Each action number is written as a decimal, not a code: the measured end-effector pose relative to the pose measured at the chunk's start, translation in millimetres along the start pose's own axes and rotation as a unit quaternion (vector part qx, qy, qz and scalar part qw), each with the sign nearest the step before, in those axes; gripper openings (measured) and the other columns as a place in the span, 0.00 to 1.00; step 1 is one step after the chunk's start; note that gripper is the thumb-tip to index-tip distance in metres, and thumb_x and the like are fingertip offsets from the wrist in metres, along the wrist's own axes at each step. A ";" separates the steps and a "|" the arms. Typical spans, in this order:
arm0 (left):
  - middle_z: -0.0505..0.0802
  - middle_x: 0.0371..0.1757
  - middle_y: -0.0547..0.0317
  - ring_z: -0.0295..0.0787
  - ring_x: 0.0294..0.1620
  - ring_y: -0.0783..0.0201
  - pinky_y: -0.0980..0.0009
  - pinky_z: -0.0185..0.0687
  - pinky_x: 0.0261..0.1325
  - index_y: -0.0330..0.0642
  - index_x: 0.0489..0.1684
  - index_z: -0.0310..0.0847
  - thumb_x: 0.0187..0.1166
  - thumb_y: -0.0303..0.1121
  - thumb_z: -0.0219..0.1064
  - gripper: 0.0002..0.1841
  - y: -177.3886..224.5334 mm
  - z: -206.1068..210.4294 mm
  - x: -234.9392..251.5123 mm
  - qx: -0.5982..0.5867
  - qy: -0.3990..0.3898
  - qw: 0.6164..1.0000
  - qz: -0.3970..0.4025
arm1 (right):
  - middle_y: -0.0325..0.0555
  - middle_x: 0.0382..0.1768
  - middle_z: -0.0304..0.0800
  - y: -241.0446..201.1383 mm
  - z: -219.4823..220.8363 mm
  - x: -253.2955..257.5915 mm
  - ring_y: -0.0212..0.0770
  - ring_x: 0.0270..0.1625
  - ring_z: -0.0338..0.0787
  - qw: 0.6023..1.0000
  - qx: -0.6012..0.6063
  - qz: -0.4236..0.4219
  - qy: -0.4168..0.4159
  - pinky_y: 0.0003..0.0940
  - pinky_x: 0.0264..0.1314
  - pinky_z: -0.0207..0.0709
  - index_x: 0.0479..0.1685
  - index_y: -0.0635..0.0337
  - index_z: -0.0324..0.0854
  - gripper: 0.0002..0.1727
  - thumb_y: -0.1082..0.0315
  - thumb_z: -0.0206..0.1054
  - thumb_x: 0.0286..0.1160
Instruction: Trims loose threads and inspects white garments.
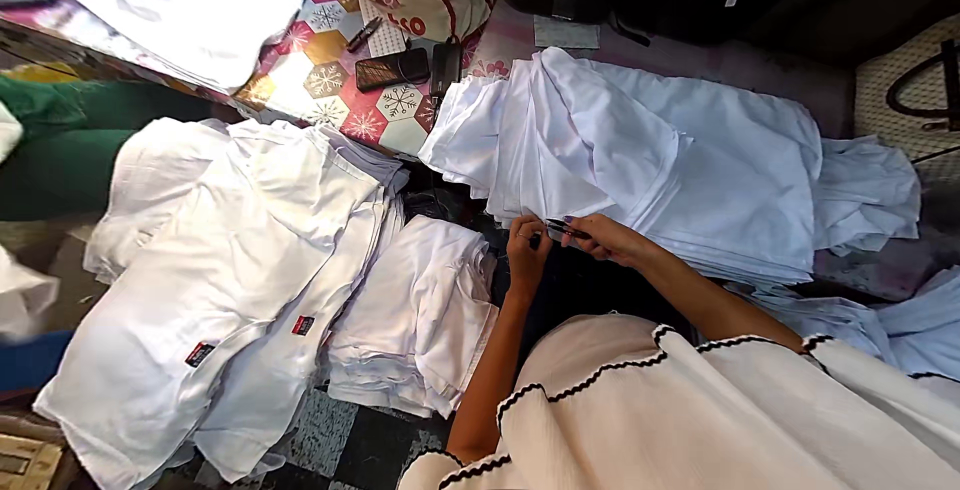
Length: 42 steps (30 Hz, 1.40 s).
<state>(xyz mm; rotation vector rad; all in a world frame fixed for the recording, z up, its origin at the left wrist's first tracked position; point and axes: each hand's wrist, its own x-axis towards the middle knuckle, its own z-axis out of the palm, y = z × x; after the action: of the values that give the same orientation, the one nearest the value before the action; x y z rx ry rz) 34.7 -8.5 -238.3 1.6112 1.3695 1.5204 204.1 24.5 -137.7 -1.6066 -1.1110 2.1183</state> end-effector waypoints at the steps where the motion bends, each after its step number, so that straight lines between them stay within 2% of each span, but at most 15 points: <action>1: 0.90 0.47 0.37 0.91 0.50 0.57 0.71 0.89 0.54 0.24 0.33 0.87 0.66 0.17 0.70 0.03 1.3 -0.3 -0.6 -0.009 -0.002 1.000 -0.009 | 0.24 0.11 0.59 0.7 0.2 0.2 0.20 0.10 0.55 1.000 0.007 -0.004 0.001 0.16 0.13 0.50 0.40 0.57 0.82 0.24 0.52 0.46 0.96; 8: 0.87 0.51 0.43 0.87 0.52 0.66 0.76 0.87 0.53 0.23 0.37 0.86 0.72 0.19 0.66 0.05 12.2 -4.9 -1.8 -0.114 0.018 0.987 -0.110 | 0.24 0.11 0.60 2.5 3.7 1.6 0.21 0.10 0.56 0.999 0.009 -0.024 0.023 0.17 0.14 0.51 0.39 0.59 0.83 0.22 0.56 0.49 0.95; 13: 0.86 0.52 0.46 0.88 0.49 0.66 0.72 0.89 0.53 0.25 0.38 0.84 0.74 0.17 0.64 0.04 19.7 -8.0 -2.2 -0.194 0.033 0.963 -0.186 | 0.24 0.11 0.59 -0.8 6.5 -1.6 0.20 0.10 0.55 1.000 0.006 -0.012 -0.005 0.16 0.14 0.50 0.39 0.57 0.81 0.23 0.54 0.46 0.96; 21: 0.85 0.52 0.47 0.86 0.49 0.69 0.76 0.87 0.52 0.24 0.37 0.83 0.73 0.17 0.64 0.04 17.1 -9.9 -1.9 -0.191 0.044 0.964 -0.179 | 0.25 0.11 0.60 -2.9 12.1 2.3 0.20 0.10 0.57 1.000 -0.001 -0.009 -0.028 0.16 0.13 0.51 0.39 0.57 0.81 0.23 0.53 0.46 0.96; 27: 0.86 0.51 0.48 0.87 0.47 0.71 0.78 0.87 0.49 0.24 0.36 0.83 0.72 0.16 0.65 0.03 18.7 -6.2 -3.5 -0.203 0.041 0.965 -0.163 | 0.25 0.12 0.60 -3.1 15.7 8.7 0.20 0.10 0.58 0.999 0.013 -0.032 -0.014 0.16 0.14 0.52 0.39 0.58 0.81 0.23 0.55 0.47 0.96; 31: 0.87 0.52 0.44 0.87 0.51 0.67 0.77 0.87 0.50 0.23 0.35 0.83 0.70 0.16 0.64 0.04 12.4 -7.9 -9.0 -0.176 0.040 0.974 -0.139 | 0.25 0.12 0.62 2.0 16.6 10.5 0.21 0.11 0.58 0.999 -0.011 -0.047 0.012 0.17 0.15 0.53 0.40 0.60 0.82 0.22 0.57 0.47 0.96; 33: 0.87 0.54 0.37 0.87 0.57 0.59 0.72 0.86 0.56 0.22 0.34 0.82 0.67 0.17 0.65 0.04 9.0 -9.7 -12.6 -0.090 0.044 0.992 -0.081 | 0.25 0.14 0.63 3.1 17.8 4.3 0.22 0.13 0.59 0.994 -0.061 -0.079 0.037 0.19 0.17 0.54 0.43 0.60 0.83 0.23 0.56 0.46 0.97; 35: 0.87 0.58 0.29 0.86 0.64 0.45 0.61 0.84 0.66 0.23 0.37 0.83 0.63 0.18 0.69 0.07 2.8 -10.9 -12.6 0.046 0.059 0.997 0.011 | 0.31 0.20 0.70 6.7 20.6 -1.8 0.25 0.20 0.66 0.964 -0.182 -0.171 0.091 0.23 0.27 0.63 0.48 0.62 0.85 0.22 0.57 0.48 0.95; 36: 0.86 0.62 0.27 0.84 0.68 0.39 0.55 0.82 0.70 0.25 0.43 0.85 0.64 0.21 0.72 0.11 -1.9 -11.3 -9.9 0.117 0.060 0.990 0.051 | 0.39 0.27 0.80 8.7 22.3 -3.3 0.31 0.27 0.75 0.930 -0.264 -0.223 0.129 0.30 0.36 0.72 0.53 0.63 0.86 0.19 0.57 0.54 0.92; 37: 0.85 0.65 0.25 0.81 0.71 0.32 0.48 0.78 0.74 0.28 0.48 0.88 0.66 0.26 0.75 0.14 -7.8 -10.5 -5.4 0.178 0.060 0.979 0.085 | 0.48 0.32 0.88 10.9 26.0 -2.9 0.42 0.32 0.83 0.885 -0.337 -0.268 0.175 0.43 0.42 0.78 0.57 0.64 0.85 0.20 0.56 0.63 0.86; 38: 0.85 0.65 0.25 0.79 0.72 0.29 0.44 0.75 0.76 0.33 0.51 0.89 0.67 0.29 0.76 0.15 -14.4 -8.5 -0.2 0.220 0.064 0.967 0.113 | 0.55 0.34 0.92 15.0 30.4 0.7 0.53 0.33 0.90 0.830 -0.402 -0.314 0.226 0.54 0.41 0.82 0.60 0.66 0.85 0.21 0.57 0.68 0.81; 39: 0.86 0.64 0.26 0.79 0.72 0.28 0.42 0.73 0.77 0.37 0.50 0.92 0.68 0.30 0.76 0.14 -20.5 -5.9 5.4 0.243 0.069 0.958 0.136 | 0.57 0.34 0.94 20.0 32.6 8.7 0.58 0.32 0.94 0.766 -0.455 -0.363 0.274 0.59 0.36 0.84 0.60 0.65 0.86 0.19 0.62 0.70 0.78; 40: 0.89 0.60 0.30 0.80 0.71 0.30 0.42 0.73 0.76 0.39 0.45 0.94 0.68 0.29 0.74 0.10 -25.2 -4.0 10.9 0.248 0.072 0.954 0.154 | 0.58 0.33 0.95 23.3 31.7 18.5 0.60 0.28 0.94 0.711 -0.489 -0.399 0.309 0.59 0.30 0.83 0.59 0.64 0.88 0.17 0.69 0.70 0.74; 41: 0.91 0.57 0.35 0.82 0.69 0.33 0.43 0.73 0.76 0.40 0.40 0.95 0.69 0.27 0.73 0.07 -26.7 -4.2 15.4 0.239 0.072 0.954 0.165 | 0.57 0.32 0.95 24.1 29.0 26.5 0.60 0.27 0.93 0.681 -0.505 -0.417 0.326 0.58 0.27 0.82 0.58 0.63 0.89 0.16 0.73 0.68 0.72; 42: 0.92 0.53 0.39 0.84 0.67 0.37 0.46 0.74 0.76 0.40 0.37 0.95 0.70 0.26 0.71 0.07 -25.4 -6.9 19.8 0.217 0.065 0.960 0.166 | 0.56 0.32 0.95 21.2 25.9 31.2 0.59 0.28 0.93 0.678 -0.505 -0.422 0.329 0.58 0.28 0.82 0.56 0.62 0.91 0.15 0.73 0.67 0.72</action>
<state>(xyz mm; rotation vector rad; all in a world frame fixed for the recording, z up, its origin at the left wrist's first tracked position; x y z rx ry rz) 17.6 16.4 -251.3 2.1310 1.6550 1.6133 174.5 18.5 -172.1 -1.4184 -2.2348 0.1776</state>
